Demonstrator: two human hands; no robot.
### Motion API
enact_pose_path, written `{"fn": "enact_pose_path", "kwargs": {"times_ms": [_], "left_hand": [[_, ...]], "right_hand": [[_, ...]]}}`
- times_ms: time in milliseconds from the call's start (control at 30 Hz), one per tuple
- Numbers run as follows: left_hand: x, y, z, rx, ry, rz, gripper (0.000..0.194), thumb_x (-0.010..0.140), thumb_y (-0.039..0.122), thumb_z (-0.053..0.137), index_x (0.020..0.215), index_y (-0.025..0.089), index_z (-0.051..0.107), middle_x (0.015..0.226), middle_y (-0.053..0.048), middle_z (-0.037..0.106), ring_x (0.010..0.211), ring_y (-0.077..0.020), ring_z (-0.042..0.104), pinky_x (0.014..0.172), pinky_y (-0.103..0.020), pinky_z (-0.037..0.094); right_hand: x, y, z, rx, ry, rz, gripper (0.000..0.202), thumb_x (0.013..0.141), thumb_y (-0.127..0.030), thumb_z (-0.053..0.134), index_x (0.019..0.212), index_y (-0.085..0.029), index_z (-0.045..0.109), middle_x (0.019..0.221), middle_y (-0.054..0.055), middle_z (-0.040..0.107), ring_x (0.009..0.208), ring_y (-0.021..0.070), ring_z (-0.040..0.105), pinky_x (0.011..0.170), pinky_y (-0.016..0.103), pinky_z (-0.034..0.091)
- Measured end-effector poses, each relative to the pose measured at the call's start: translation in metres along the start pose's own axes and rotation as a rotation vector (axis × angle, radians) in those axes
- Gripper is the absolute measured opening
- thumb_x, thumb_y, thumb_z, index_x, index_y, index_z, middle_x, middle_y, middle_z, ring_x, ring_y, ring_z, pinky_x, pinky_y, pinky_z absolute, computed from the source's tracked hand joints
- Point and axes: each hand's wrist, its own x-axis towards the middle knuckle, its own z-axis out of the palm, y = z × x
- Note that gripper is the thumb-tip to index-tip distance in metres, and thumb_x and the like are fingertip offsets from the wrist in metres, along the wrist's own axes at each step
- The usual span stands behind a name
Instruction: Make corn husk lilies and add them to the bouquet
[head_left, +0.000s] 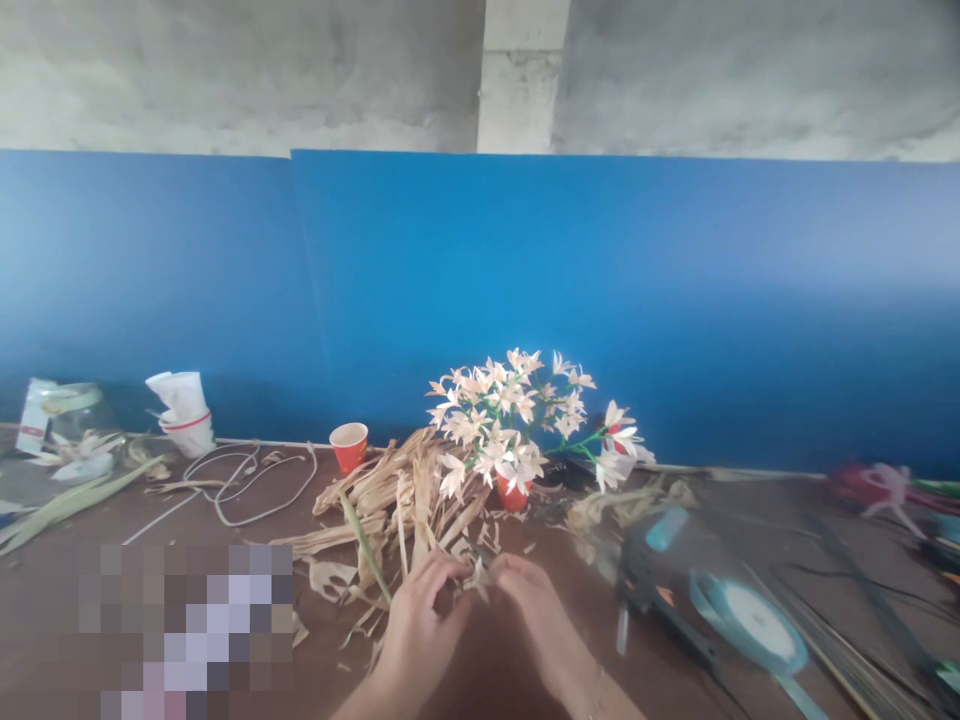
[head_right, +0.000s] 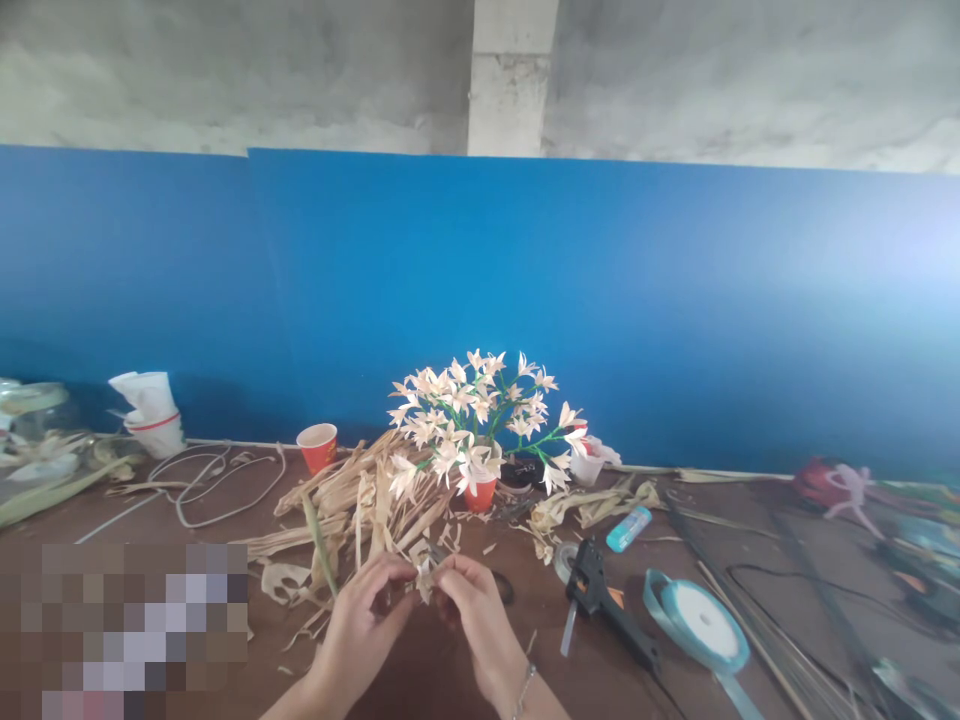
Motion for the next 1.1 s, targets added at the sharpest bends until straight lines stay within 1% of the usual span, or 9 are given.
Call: {"fn": "enact_pose_path", "kwargs": {"times_ms": [133,233,333,533,667,767,833,933,1100], "left_hand": [[-0.001,0.001,-0.002,0.064,0.015,0.033,0.013,0.076,0.011,0.053,0.076,0.022,0.059,0.079,-0.002,0.064,0.076,-0.0178,0.059,0.067,-0.026,0.046],[-0.001,0.002,-0.002,0.082,0.021,0.053,0.013,0.078,0.012,0.051,0.073,0.022,0.058,0.077,-0.003,0.064,0.075,-0.0176,0.060,0.068,-0.027,0.046],[-0.001,0.003,-0.002,0.092,0.030,0.073,0.014,0.079,0.013,0.051,0.069,0.021,0.057,0.074,-0.003,0.063,0.074,-0.0173,0.059,0.069,-0.027,0.046],[-0.001,0.002,-0.002,0.051,0.050,0.078,0.016,0.077,0.011,0.052,0.065,0.021,0.055,0.072,-0.002,0.063,0.072,-0.0170,0.060,0.066,-0.026,0.046],[-0.001,0.000,-0.002,0.025,0.043,0.110,0.016,0.079,0.012,0.051,0.068,0.021,0.058,0.073,-0.003,0.064,0.073,-0.0172,0.060,0.068,-0.026,0.047],[-0.001,0.000,-0.002,-0.006,0.059,0.118,0.016,0.078,0.012,0.051,0.068,0.021,0.059,0.074,-0.003,0.065,0.073,-0.0172,0.060,0.068,-0.026,0.046],[-0.001,0.001,-0.002,-0.040,0.078,0.095,0.017,0.076,0.011,0.052,0.066,0.021,0.059,0.072,-0.003,0.065,0.071,-0.0171,0.060,0.066,-0.026,0.046],[-0.001,0.006,-0.003,-0.104,0.098,0.015,0.016,0.072,0.008,0.053,0.063,0.020,0.058,0.069,-0.002,0.064,0.067,-0.0163,0.059,0.061,-0.024,0.044],[0.001,0.010,-0.003,-0.177,0.076,-0.117,0.013,0.068,0.009,0.055,0.059,0.019,0.057,0.063,0.000,0.060,0.058,-0.0140,0.054,0.054,-0.021,0.041]], "right_hand": [[0.000,-0.001,0.001,0.000,-0.012,0.023,0.011,0.062,-0.022,0.051,0.053,-0.018,0.045,0.046,-0.006,0.041,0.046,0.0076,0.032,0.047,0.021,0.021],[-0.002,-0.003,0.003,-0.025,0.000,0.036,0.011,0.061,-0.021,0.051,0.053,-0.017,0.045,0.045,-0.006,0.040,0.046,0.0073,0.031,0.047,0.020,0.021],[-0.003,-0.005,0.004,-0.040,-0.004,0.022,0.010,0.061,-0.020,0.050,0.053,-0.018,0.045,0.045,-0.007,0.040,0.046,0.0074,0.031,0.047,0.020,0.020],[-0.002,-0.003,0.004,-0.012,-0.019,0.028,0.010,0.060,-0.021,0.052,0.053,-0.017,0.046,0.046,-0.006,0.042,0.047,0.0075,0.032,0.046,0.020,0.021],[-0.004,-0.005,0.005,-0.015,0.004,0.004,0.010,0.061,-0.021,0.052,0.053,-0.017,0.047,0.046,-0.006,0.043,0.047,0.0076,0.033,0.047,0.020,0.022],[-0.007,-0.008,0.007,-0.013,0.012,0.009,0.012,0.060,-0.020,0.054,0.050,-0.018,0.047,0.044,-0.007,0.042,0.046,0.0074,0.033,0.046,0.020,0.023],[-0.008,-0.010,0.007,-0.001,0.010,0.023,0.014,0.059,-0.021,0.056,0.049,-0.018,0.047,0.044,-0.007,0.042,0.045,0.0073,0.034,0.046,0.020,0.023],[-0.008,-0.010,0.007,0.003,0.002,0.022,0.016,0.061,-0.024,0.059,0.050,-0.018,0.048,0.044,-0.007,0.042,0.046,0.0073,0.035,0.046,0.020,0.024],[-0.007,-0.009,0.005,-0.001,-0.045,0.006,0.020,0.063,-0.029,0.061,0.053,-0.017,0.049,0.045,-0.006,0.043,0.045,0.0073,0.035,0.045,0.020,0.025]]}}
